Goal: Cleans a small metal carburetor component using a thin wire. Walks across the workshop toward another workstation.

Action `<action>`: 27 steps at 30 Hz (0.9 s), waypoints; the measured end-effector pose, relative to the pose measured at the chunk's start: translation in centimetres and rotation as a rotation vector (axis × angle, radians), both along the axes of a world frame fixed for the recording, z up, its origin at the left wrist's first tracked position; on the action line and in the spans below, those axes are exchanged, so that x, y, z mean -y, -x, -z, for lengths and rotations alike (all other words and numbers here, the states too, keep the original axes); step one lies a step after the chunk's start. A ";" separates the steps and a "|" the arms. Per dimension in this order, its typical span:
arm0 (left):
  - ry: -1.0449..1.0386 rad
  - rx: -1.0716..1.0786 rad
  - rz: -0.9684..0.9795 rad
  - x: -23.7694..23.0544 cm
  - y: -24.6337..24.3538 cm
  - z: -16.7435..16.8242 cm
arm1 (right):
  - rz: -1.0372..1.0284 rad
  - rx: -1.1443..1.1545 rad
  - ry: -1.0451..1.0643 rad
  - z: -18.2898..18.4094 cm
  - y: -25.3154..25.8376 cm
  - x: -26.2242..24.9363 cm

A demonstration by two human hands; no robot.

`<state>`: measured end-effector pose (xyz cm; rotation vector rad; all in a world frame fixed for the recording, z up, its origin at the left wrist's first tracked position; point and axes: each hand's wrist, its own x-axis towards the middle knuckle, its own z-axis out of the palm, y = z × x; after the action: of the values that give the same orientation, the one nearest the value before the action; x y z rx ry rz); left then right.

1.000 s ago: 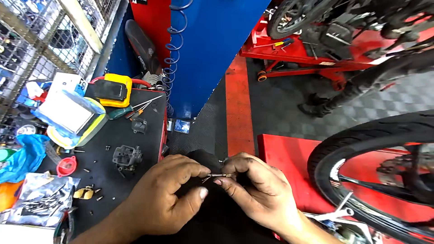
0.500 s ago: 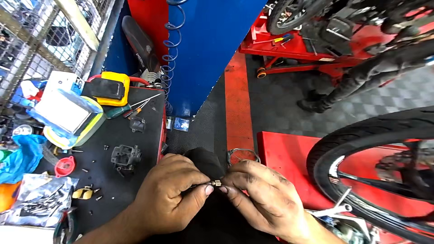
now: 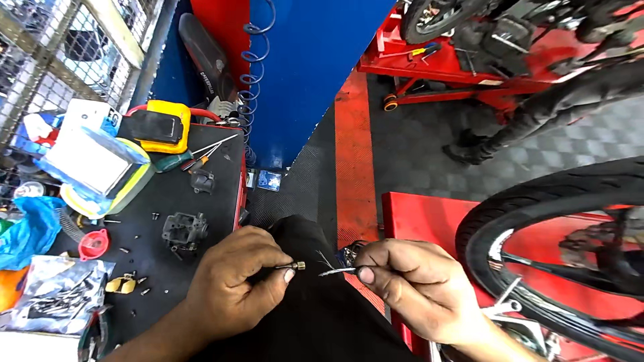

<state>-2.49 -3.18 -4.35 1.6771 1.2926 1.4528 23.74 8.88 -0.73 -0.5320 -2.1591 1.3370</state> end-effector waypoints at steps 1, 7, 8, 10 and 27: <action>0.005 0.013 0.003 0.0 0.0 0.0 | 0.004 -0.012 -0.003 0.0 0.1 0.0; 0.096 0.211 0.054 0.2 0.0 0.2 | 0.018 -0.022 0.021 0.7 0.6 0.2; 0.113 0.238 0.062 0.2 0.0 0.2 | 0.013 -0.013 0.022 0.7 0.6 0.2; 0.136 0.268 0.079 0.2 0.0 0.1 | -0.006 -0.007 0.022 0.8 0.8 0.3; 0.085 0.233 0.078 -0.2 -0.6 -0.4 | -0.033 -0.208 0.180 0.5 3.1 0.9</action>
<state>-1.90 -3.01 -3.98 1.4395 1.1330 1.4762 20.65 7.94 -1.22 -0.4075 -1.8992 1.5428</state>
